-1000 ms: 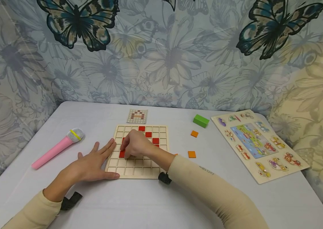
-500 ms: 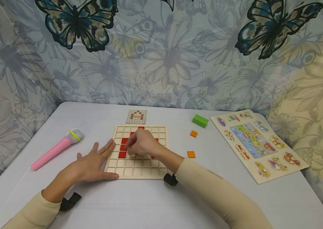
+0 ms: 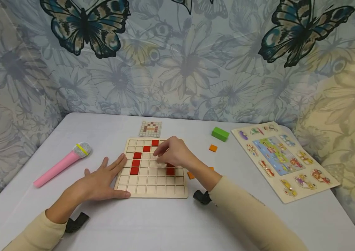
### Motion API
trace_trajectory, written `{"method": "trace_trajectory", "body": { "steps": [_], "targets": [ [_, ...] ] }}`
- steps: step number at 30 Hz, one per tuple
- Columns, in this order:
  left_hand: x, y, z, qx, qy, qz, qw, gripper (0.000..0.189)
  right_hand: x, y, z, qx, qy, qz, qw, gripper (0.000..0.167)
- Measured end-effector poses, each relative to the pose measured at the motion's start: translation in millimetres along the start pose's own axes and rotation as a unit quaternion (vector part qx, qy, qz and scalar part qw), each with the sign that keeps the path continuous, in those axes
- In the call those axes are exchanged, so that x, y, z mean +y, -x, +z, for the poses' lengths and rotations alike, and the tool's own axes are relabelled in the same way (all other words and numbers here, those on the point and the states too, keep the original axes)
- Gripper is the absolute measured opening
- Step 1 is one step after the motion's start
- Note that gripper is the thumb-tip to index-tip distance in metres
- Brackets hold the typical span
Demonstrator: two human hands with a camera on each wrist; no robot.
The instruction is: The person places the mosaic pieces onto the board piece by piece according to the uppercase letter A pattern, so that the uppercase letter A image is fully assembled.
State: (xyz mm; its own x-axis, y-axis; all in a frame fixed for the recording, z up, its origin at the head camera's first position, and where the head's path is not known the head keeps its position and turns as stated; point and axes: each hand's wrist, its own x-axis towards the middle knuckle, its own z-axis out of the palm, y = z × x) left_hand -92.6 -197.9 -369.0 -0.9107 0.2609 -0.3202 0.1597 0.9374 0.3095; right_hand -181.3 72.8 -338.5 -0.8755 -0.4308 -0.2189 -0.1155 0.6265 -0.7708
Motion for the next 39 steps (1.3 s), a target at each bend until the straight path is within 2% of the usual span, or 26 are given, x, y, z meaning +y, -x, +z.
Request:
{"method": "trace_trajectory", "body": {
  "steps": [5, 18, 28, 39],
  "targets": [
    [0.0, 0.8, -0.3, 0.002, 0.004, 0.003, 1.0, 0.124, 16, 5.8, -18, 0.028, 0.004, 0.031, 0.9991, 0.018],
    [0.8, 0.8, -0.6, 0.002, 0.007, 0.002, 1.0, 0.124, 57, 21.4, -60, 0.076, 0.029, 0.067, 0.9944, 0.024],
    [1.1, 1.0, -0.3, 0.002, 0.001, 0.0, 1.0, 0.124, 90, 26.2, -79, 0.114, 0.039, 0.095, 0.9882, 0.026],
    [1.0, -0.1, 0.3, 0.001, -0.004, -0.001, 1.0, 0.124, 106, 30.0, -93, 0.158, 0.033, 0.113, 0.9805, 0.032]
  ]
}}
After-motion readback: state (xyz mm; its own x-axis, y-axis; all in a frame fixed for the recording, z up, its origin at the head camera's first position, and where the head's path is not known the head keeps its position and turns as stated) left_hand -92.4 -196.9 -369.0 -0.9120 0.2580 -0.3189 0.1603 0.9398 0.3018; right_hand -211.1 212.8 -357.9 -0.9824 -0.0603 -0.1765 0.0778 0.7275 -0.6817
